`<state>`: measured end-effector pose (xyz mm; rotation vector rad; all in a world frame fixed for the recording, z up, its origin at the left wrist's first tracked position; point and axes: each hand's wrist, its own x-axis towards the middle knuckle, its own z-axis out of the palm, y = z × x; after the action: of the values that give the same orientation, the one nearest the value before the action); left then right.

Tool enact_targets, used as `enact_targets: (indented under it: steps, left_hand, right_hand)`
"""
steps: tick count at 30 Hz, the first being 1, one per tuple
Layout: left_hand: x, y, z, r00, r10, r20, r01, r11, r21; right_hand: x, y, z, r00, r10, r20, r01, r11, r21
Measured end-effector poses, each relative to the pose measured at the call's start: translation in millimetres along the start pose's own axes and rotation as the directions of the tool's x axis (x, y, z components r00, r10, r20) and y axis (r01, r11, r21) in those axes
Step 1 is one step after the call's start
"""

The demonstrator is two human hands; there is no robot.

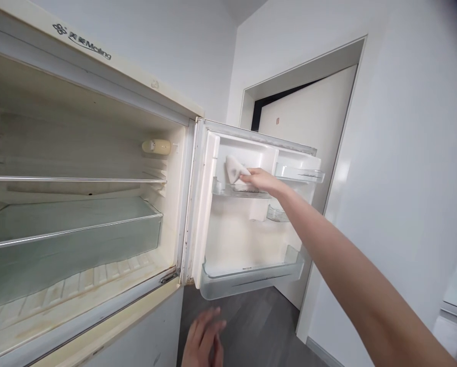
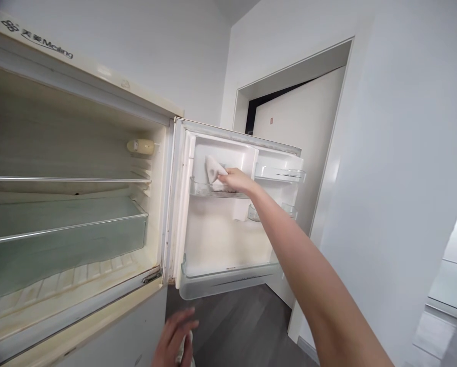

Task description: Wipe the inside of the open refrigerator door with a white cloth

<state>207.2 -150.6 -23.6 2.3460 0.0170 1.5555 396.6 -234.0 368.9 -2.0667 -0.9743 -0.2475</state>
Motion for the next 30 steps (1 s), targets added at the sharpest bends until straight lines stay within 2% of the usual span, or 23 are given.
enact_targets:
  steps: [1,3,5,6,8,9,10,11,12,14,15,17,20,23,27,30]
  left_hand:
    - [12.9,1.2,1.6,0.999,-0.004,0.047,0.003,1.000,0.025]
    - [41.2,3.9,5.0,0.993,0.089,0.079,-0.097,0.990,0.102]
    - [65.8,5.8,9.0,0.991,0.099,0.085,-0.113,0.975,0.191]
    - [74.4,6.3,11.3,0.991,0.093,0.098,-0.112,0.969,0.221]
    - [83.1,5.9,15.2,0.985,0.087,0.151,-0.122,0.962,0.243]
    - [83.7,5.2,16.5,0.981,0.089,0.175,-0.129,0.963,0.238]
    - [82.7,4.2,17.0,0.978,0.093,0.187,-0.135,0.965,0.226]
    - [80.7,3.0,16.6,0.977,0.099,0.189,-0.139,0.967,0.211]
    - [78.4,1.7,15.4,0.978,0.101,0.181,-0.137,0.970,0.199]
    - [74.9,-0.9,10.9,0.980,0.113,0.164,-0.142,0.974,0.179]
    - [74.1,-2.1,8.3,0.979,0.125,0.162,-0.153,0.973,0.173]
    - [74.3,-4.3,3.8,0.975,0.147,0.165,-0.175,0.970,0.171]
    - [76.0,-6.7,0.6,0.973,0.163,0.166,-0.191,0.967,0.171]
    - [75.8,-7.4,0.4,0.970,0.157,0.184,-0.188,0.968,0.165]
    - [73.1,-5.4,1.6,0.973,0.138,0.183,-0.169,0.971,0.166]
    - [71.5,-3.9,4.2,0.978,0.150,0.144,-0.176,0.967,0.186]
  right_hand:
    - [-0.9,-1.5,-3.6,0.999,0.021,-0.050,-0.016,0.995,0.098]
    - [-2.2,-6.8,-15.0,0.967,0.088,-0.238,-0.027,0.968,0.249]
    - [-5.3,-16.0,-30.6,0.870,0.100,-0.484,0.023,0.970,0.243]
    - [-8.2,-21.8,-38.9,0.803,0.044,-0.595,0.065,0.985,0.162]
    - [-16.6,-33.3,-53.3,0.661,-0.193,-0.725,0.143,0.981,-0.130]
    - [-21.4,-37.6,-58.3,0.609,-0.349,-0.712,0.167,0.934,-0.315]
    - [-26.2,-39.9,-61.3,0.592,-0.494,-0.637,0.181,0.852,-0.492]
    - [-30.5,-40.1,-62.1,0.618,-0.591,-0.518,0.186,0.750,-0.635]
    - [-34.2,-38.1,-60.9,0.683,-0.623,-0.382,0.180,0.650,-0.738]
    - [-39.1,-29.4,-53.1,0.833,-0.530,-0.160,0.150,0.494,-0.856]
    - [-40.5,-24.3,-47.3,0.886,-0.452,-0.100,0.126,0.444,-0.887]
    - [-41.7,-17.2,-34.6,0.949,-0.310,-0.056,0.074,0.393,-0.917]
    - [-40.5,-20.9,-18.8,0.995,-0.094,-0.026,0.018,0.441,-0.897]
    - [-37.4,-36.9,-10.4,0.998,0.059,0.025,-0.011,0.539,-0.842]
    - [-36.4,-53.1,-6.4,0.987,0.131,0.094,-0.013,0.646,-0.763]
    - [-39.8,-54.0,-4.7,0.990,0.118,0.074,-0.044,0.771,-0.635]
